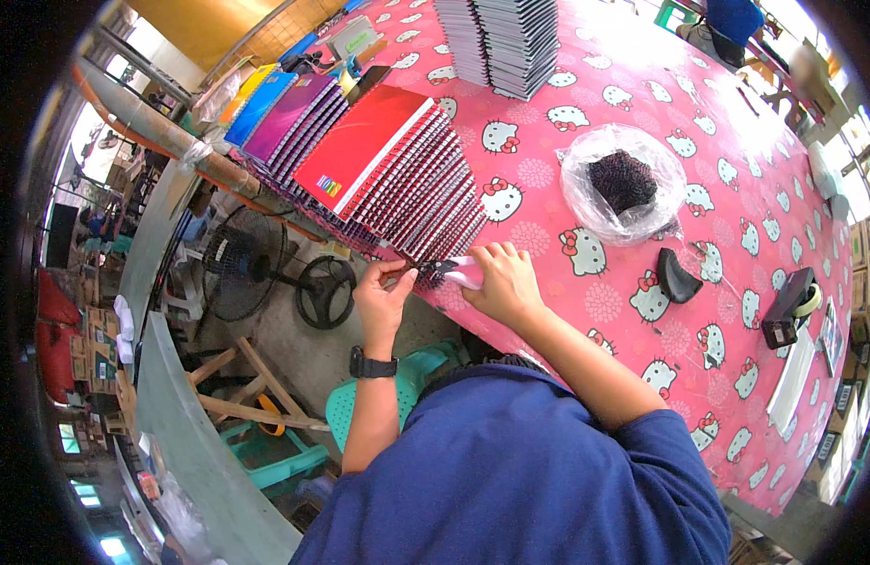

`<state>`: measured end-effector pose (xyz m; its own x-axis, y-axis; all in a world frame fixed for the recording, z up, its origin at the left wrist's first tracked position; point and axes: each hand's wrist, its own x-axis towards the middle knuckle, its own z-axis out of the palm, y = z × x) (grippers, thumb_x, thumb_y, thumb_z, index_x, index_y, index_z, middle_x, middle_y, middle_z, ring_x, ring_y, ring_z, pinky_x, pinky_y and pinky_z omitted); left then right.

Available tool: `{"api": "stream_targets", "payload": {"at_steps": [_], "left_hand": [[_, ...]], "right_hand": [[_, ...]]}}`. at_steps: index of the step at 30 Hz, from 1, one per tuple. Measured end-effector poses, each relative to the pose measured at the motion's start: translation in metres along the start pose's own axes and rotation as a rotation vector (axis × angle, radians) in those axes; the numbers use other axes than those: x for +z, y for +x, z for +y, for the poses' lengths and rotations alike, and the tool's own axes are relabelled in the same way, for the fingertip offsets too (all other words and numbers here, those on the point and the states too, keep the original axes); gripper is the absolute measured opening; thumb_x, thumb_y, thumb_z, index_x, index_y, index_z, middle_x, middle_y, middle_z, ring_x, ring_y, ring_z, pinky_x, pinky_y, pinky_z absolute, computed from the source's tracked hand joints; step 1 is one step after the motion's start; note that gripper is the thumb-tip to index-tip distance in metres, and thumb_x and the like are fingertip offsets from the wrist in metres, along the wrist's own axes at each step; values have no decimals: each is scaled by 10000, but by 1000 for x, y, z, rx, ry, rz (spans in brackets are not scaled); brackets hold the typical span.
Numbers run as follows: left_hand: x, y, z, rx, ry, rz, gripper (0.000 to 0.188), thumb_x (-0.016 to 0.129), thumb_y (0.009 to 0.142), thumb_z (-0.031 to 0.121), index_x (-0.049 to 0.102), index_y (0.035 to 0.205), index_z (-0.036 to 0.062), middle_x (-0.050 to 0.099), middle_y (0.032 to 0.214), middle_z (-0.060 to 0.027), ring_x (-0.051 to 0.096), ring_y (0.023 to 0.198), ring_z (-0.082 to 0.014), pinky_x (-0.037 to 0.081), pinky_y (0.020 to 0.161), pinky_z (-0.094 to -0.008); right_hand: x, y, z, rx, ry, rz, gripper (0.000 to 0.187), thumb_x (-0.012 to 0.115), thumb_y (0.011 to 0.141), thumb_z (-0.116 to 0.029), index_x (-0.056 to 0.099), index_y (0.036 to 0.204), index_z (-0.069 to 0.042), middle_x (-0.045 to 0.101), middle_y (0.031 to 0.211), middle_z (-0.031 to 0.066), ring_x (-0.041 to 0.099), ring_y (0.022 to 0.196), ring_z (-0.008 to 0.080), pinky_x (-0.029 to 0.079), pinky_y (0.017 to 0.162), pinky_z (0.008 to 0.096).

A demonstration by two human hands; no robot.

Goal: The person uses a pair of pliers to clip the ends of the spiral bindings on stacks of notebooks. They handle red, blue, and purple notebooks, moving the finished stacks into a central pile on the table.

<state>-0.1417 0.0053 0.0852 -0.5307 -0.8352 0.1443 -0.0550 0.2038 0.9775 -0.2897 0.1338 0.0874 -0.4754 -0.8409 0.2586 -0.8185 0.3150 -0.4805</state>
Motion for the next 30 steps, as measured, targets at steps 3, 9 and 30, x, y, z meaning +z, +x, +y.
{"api": "stream_targets", "payload": {"at_steps": [3,9,30], "left_hand": [[-3,3,-1,7,-6,-12,210,734,757,20,623,928,-32,651,885,-58,597,772,-102,488,671,-239],[-6,7,-5,35,13,-64,199,704,776,-6,616,949,-47,657,886,-78,620,771,-104,516,691,-237],[-26,27,-13,-171,-92,-228,217,727,749,-39,609,932,-40,644,867,-72,620,785,-121,512,701,-236]], "right_hand": [[6,-2,1,-10,-16,5,396,687,683,-321,582,979,-79,578,931,101,535,959,265,402,788,408],[8,-1,-3,-2,-54,-10,412,701,676,-289,585,1011,-79,576,922,99,545,925,276,411,768,413],[13,-9,-1,46,1,-28,429,733,631,-321,576,939,-68,577,943,106,537,961,270,408,786,424]]}}
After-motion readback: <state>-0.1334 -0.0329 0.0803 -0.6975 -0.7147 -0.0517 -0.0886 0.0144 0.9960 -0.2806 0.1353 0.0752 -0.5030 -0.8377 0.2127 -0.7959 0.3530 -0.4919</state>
